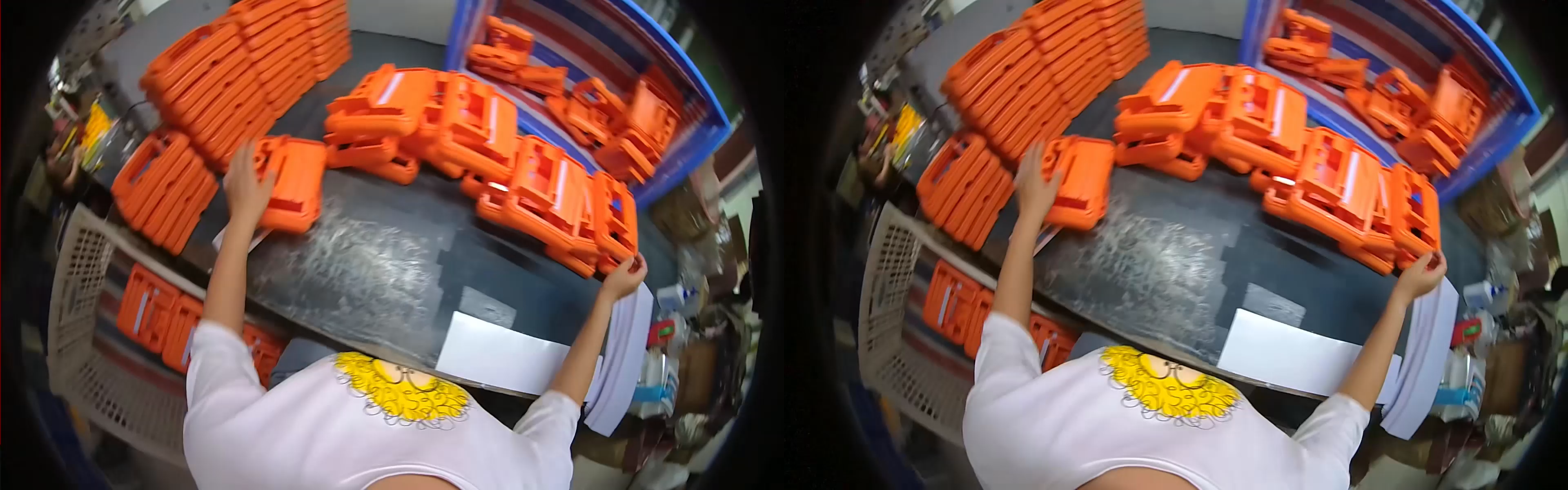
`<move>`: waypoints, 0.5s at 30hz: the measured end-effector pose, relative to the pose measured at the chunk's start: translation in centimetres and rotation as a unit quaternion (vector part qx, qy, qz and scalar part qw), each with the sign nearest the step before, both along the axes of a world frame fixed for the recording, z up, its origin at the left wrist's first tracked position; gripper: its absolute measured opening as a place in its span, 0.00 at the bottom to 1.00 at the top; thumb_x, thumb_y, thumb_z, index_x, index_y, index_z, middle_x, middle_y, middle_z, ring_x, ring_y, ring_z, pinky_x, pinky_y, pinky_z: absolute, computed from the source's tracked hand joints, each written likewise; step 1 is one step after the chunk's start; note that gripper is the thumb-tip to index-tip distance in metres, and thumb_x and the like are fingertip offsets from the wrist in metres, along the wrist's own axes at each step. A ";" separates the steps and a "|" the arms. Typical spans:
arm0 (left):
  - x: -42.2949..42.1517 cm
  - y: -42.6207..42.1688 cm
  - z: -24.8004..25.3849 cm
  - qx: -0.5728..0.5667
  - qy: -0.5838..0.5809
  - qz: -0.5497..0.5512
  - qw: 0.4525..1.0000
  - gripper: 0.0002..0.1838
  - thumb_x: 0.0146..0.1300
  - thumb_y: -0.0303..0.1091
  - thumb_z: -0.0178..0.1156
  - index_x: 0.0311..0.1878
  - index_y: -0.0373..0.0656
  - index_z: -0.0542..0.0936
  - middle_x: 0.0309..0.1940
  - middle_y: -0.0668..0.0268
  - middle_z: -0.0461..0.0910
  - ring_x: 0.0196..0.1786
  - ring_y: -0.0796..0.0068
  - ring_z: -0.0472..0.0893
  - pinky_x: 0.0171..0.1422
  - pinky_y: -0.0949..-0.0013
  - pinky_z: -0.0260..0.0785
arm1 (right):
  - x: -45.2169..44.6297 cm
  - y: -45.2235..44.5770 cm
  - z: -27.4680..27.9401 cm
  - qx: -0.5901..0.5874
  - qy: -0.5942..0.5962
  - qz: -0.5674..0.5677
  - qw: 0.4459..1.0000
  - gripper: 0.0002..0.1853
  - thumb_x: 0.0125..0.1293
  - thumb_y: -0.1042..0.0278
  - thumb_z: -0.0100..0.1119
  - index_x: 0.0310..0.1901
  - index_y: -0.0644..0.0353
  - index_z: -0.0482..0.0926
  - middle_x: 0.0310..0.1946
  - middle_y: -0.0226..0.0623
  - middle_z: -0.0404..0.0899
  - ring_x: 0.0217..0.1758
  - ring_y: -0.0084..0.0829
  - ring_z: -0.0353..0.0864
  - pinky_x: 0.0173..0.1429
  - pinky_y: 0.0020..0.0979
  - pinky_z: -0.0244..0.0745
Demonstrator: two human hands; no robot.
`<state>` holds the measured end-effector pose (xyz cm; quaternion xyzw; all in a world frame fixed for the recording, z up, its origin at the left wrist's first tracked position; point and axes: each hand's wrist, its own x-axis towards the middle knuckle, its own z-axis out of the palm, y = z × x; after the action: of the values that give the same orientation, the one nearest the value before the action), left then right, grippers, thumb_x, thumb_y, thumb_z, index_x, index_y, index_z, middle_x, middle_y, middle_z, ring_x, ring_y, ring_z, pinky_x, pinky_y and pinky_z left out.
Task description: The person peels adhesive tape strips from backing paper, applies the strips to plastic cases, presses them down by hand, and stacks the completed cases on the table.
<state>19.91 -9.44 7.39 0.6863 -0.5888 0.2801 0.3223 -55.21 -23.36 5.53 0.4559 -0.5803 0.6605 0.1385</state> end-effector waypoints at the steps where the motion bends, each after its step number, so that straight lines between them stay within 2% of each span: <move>1: 1.4 -1.1 -0.1 0.012 -0.001 -0.025 1.000 0.25 0.62 0.43 0.61 0.58 0.37 0.77 0.57 0.51 0.77 0.60 0.48 0.74 0.63 0.49 0.67 | 5.0 3.5 1.3 0.063 0.040 -0.035 0.997 0.10 0.70 0.69 0.57 0.48 0.65 0.78 0.42 0.38 0.80 0.44 0.32 0.79 0.51 0.32 0.75; 3: 2.7 -2.1 0.1 0.164 0.028 -0.001 0.986 0.22 0.60 0.45 0.61 0.50 0.37 0.81 0.51 0.50 0.80 0.56 0.50 0.77 0.60 0.50 0.69 | 10.6 7.7 0.6 0.058 0.067 0.140 0.986 0.06 0.71 0.73 0.55 0.46 0.65 0.78 0.41 0.36 0.79 0.44 0.29 0.77 0.51 0.29 0.73; 4: 2.8 -2.4 0.2 0.237 0.042 0.005 0.970 0.22 0.60 0.47 0.61 0.46 0.36 0.84 0.48 0.50 0.82 0.55 0.51 0.79 0.58 0.50 0.69 | 13.8 10.0 1.0 0.095 0.040 0.194 0.976 0.05 0.71 0.75 0.55 0.44 0.65 0.78 0.40 0.35 0.79 0.44 0.29 0.77 0.51 0.28 0.72; 5: 2.0 -2.1 0.6 0.261 0.036 0.044 0.964 0.20 0.59 0.47 0.61 0.42 0.37 0.84 0.44 0.50 0.82 0.52 0.52 0.80 0.56 0.50 0.70 | 16.0 12.3 1.4 0.138 0.102 0.239 0.956 0.03 0.69 0.77 0.55 0.40 0.65 0.78 0.38 0.37 0.78 0.43 0.30 0.77 0.50 0.28 0.72; 7: 0.2 -1.1 1.9 0.303 0.022 0.121 0.945 0.20 0.58 0.48 0.61 0.33 0.37 0.86 0.35 0.51 0.84 0.46 0.53 0.82 0.52 0.51 0.71 | 19.4 15.1 1.4 0.179 0.125 0.364 0.906 0.02 0.63 0.81 0.57 0.36 0.64 0.79 0.34 0.41 0.79 0.41 0.34 0.80 0.49 0.31 0.73; 8: 0.5 -0.5 1.2 0.226 0.005 0.119 0.967 0.17 0.56 0.45 0.61 0.27 0.38 0.84 0.28 0.52 0.82 0.40 0.53 0.82 0.48 0.51 0.71 | 20.5 16.1 1.0 0.212 0.129 0.392 0.886 0.02 0.62 0.80 0.60 0.35 0.64 0.79 0.35 0.41 0.80 0.42 0.37 0.81 0.49 0.32 0.74; 9: 0.8 0.5 0.8 0.166 -0.012 0.113 0.979 0.16 0.55 0.44 0.62 0.26 0.38 0.84 0.27 0.52 0.82 0.39 0.53 0.81 0.48 0.51 0.71 | 21.7 17.1 1.0 0.239 0.134 0.420 0.865 0.01 0.61 0.80 0.61 0.34 0.64 0.79 0.36 0.42 0.81 0.43 0.38 0.82 0.50 0.34 0.74; 11: -0.7 3.5 3.1 0.039 -0.044 0.096 0.994 0.14 0.54 0.42 0.63 0.25 0.39 0.83 0.27 0.53 0.81 0.38 0.53 0.81 0.47 0.51 0.70 | 23.1 18.4 0.2 0.269 0.178 0.467 0.823 0.06 0.61 0.78 0.62 0.41 0.63 0.79 0.38 0.40 0.82 0.45 0.38 0.83 0.52 0.34 0.74; 13: -4.2 6.4 6.6 0.165 0.050 0.041 0.984 0.11 0.51 0.38 0.65 0.27 0.39 0.82 0.28 0.55 0.81 0.39 0.52 0.80 0.49 0.50 0.69 | 26.8 20.0 1.5 0.288 0.121 0.490 0.814 0.12 0.61 0.76 0.63 0.48 0.63 0.78 0.40 0.38 0.84 0.48 0.37 0.83 0.56 0.34 0.75; 14: -5.8 6.8 5.7 0.135 0.059 -0.072 0.986 0.10 0.50 0.38 0.66 0.30 0.40 0.82 0.31 0.56 0.81 0.43 0.52 0.80 0.52 0.51 0.69 | 28.6 20.7 2.0 0.301 0.093 0.504 0.804 0.15 0.62 0.76 0.64 0.51 0.63 0.77 0.41 0.37 0.84 0.49 0.37 0.83 0.57 0.35 0.75; 15: -7.7 7.2 4.7 0.103 0.070 -0.182 0.975 0.11 0.49 0.37 0.67 0.33 0.41 0.82 0.35 0.57 0.82 0.46 0.52 0.80 0.55 0.52 0.69 | 30.1 20.5 1.3 0.312 -0.035 0.527 0.790 0.17 0.63 0.75 0.64 0.53 0.63 0.77 0.44 0.38 0.84 0.52 0.36 0.83 0.59 0.35 0.75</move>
<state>12.26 -2.27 12.11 0.6148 -0.7058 0.1059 0.3356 -25.11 -2.84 6.88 0.6858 -0.4292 0.4298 -0.4009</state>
